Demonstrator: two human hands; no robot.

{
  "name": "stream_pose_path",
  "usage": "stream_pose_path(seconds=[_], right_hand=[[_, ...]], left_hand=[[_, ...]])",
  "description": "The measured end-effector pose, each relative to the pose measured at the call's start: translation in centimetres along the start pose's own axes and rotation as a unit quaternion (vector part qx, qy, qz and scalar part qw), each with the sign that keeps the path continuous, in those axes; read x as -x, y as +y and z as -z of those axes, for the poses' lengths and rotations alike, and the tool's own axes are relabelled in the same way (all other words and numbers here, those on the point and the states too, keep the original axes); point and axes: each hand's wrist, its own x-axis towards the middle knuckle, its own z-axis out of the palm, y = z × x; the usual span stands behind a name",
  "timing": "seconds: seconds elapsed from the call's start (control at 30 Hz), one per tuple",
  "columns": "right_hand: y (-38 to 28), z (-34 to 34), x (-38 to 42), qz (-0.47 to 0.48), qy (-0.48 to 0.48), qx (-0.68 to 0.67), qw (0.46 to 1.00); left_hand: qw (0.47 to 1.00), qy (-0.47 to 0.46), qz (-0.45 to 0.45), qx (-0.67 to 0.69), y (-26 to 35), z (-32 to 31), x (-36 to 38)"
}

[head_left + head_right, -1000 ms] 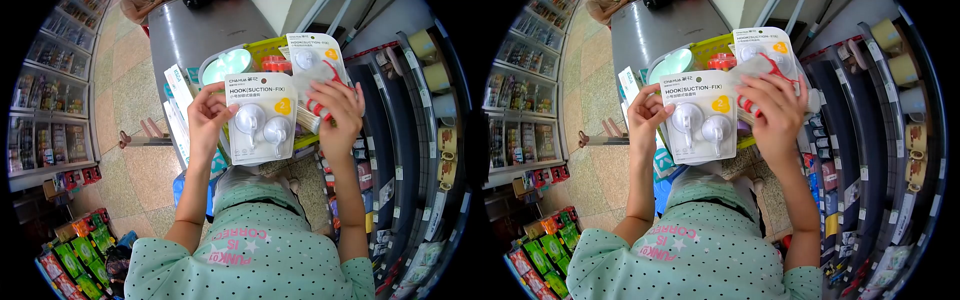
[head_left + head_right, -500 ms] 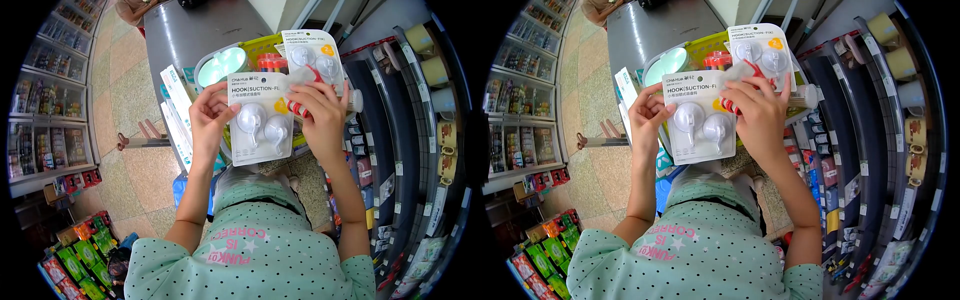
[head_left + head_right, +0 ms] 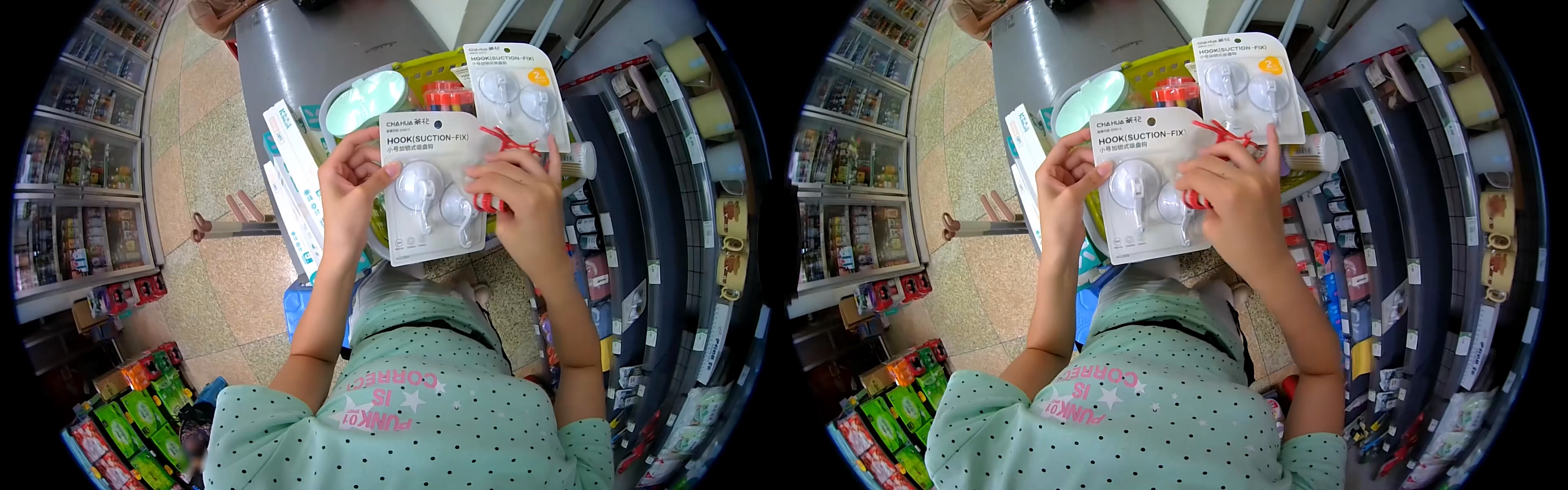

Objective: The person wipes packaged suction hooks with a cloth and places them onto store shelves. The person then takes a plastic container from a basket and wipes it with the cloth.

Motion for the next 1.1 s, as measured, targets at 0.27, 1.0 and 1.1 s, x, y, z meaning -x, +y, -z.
stream_pose_path(seconds=[0.27, 1.0, 1.1], right_hand=[[-1.8, 1.4, -0.5, -0.010, 0.040, 0.018, 0.999], [-7.7, -1.5, 1.8, 0.040, 0.027, 0.042, 0.998], [-8.5, -3.0, 2.8, 0.072, 0.008, 0.071, 0.995]], left_hand=[[1.000, 0.004, 0.000, 0.006, -0.1, -0.8, 0.3], [0.999, 0.016, 0.032, -0.008, 0.1, -0.9, -0.1], [0.998, 0.024, 0.049, -0.025, 0.1, -0.8, 0.0]])
